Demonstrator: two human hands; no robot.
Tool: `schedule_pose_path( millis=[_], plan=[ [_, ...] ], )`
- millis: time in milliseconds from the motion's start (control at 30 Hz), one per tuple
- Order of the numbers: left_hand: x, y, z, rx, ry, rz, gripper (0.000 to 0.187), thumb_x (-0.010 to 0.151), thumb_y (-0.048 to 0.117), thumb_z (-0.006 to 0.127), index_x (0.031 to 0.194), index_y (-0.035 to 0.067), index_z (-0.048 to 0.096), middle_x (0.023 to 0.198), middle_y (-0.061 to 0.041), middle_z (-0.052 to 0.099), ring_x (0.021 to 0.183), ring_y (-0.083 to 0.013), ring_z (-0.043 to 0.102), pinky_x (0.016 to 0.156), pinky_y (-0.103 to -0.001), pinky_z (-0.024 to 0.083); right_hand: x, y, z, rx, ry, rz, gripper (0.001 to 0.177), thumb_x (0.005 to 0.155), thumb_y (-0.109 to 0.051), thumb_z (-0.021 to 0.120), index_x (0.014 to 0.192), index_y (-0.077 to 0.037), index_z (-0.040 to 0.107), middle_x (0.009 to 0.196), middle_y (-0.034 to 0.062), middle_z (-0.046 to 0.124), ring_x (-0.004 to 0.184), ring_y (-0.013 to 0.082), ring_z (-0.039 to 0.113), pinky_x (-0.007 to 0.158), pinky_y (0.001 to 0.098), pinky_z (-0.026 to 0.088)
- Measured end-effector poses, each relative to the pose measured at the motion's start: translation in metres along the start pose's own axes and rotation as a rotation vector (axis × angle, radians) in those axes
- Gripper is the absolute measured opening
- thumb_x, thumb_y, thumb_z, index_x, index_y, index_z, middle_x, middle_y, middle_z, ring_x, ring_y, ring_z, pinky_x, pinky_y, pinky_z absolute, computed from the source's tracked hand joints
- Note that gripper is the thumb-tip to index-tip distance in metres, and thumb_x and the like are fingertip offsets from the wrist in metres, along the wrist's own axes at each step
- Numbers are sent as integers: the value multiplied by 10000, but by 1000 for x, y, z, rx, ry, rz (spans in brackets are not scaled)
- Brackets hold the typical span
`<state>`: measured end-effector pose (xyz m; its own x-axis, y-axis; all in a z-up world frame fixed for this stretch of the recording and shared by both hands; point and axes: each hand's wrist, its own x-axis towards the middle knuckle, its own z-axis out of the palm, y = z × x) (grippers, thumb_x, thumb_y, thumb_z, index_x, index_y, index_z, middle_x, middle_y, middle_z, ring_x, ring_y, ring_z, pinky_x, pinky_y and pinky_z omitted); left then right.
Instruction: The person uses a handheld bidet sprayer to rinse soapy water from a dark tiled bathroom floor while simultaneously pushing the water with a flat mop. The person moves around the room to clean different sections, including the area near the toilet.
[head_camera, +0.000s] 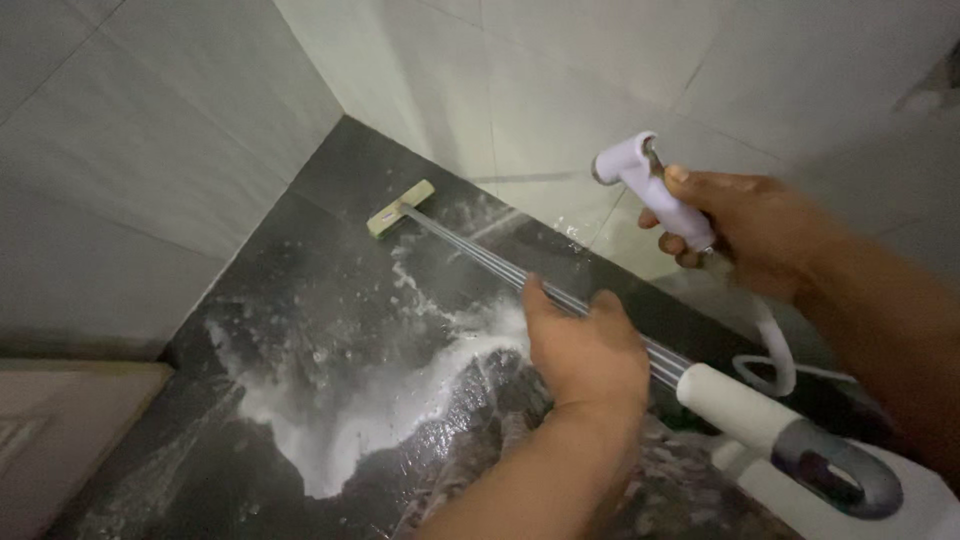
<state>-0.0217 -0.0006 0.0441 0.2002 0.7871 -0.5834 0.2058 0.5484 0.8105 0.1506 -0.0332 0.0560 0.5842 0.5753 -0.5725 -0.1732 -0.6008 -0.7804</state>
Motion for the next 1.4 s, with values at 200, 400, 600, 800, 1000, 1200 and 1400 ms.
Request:
schedule_pose_path(
  millis=[200,400,600,800,1000,1200,1400],
  plan=[
    [32,-7,-12,176,187,59,724,844,121,757,1505,80,466,1218,-205,686,1008,-271,727,923,-377,576,13,-10,-4,27,-53,-70,531,1119,-446,435,1137,8,708,821,100,602,736,184,523,707,340,501],
    [45,-3,-26,-38,52,-233,435,1006,193,615,1425,200,500,1018,-76,700,647,-172,649,564,-341,545,21,-22,-1,-9,14,-78,515,1123,-424,414,1190,2,695,841,104,613,759,178,528,707,333,476],
    [71,-22,-13,-131,-65,-71,325,1086,161,422,1228,51,693,859,-131,650,612,-172,613,539,-339,554,43,-37,-1,19,-110,-164,492,1140,-403,393,1213,-3,668,849,99,582,773,182,506,698,319,469],
    [61,-16,-9,214,-104,123,546,820,-78,556,1312,153,603,1044,-58,709,813,-198,738,640,-359,618,52,-57,-1,-177,-110,-158,583,1133,-430,266,1213,-20,672,854,96,580,803,195,515,766,326,483],
    [49,15,-3,819,-25,31,624,900,427,823,1317,135,463,1131,-196,703,1080,-382,698,936,-486,550,71,-68,-3,-11,-252,-222,574,1151,-404,301,1314,49,613,909,111,560,801,197,499,745,334,473],
    [45,26,3,852,6,-43,511,957,446,721,1343,172,527,1114,-174,668,1085,-361,699,952,-493,549,87,-67,2,53,-343,-242,552,1168,-396,344,1325,74,587,951,128,555,824,189,518,740,338,492],
    [55,27,10,816,7,-22,447,1037,351,706,1383,122,539,1143,-217,715,1124,-407,694,971,-526,543,89,-70,12,-30,-434,-172,588,1135,-419,319,1310,61,610,968,127,573,824,183,527,745,331,511]
  ],
)
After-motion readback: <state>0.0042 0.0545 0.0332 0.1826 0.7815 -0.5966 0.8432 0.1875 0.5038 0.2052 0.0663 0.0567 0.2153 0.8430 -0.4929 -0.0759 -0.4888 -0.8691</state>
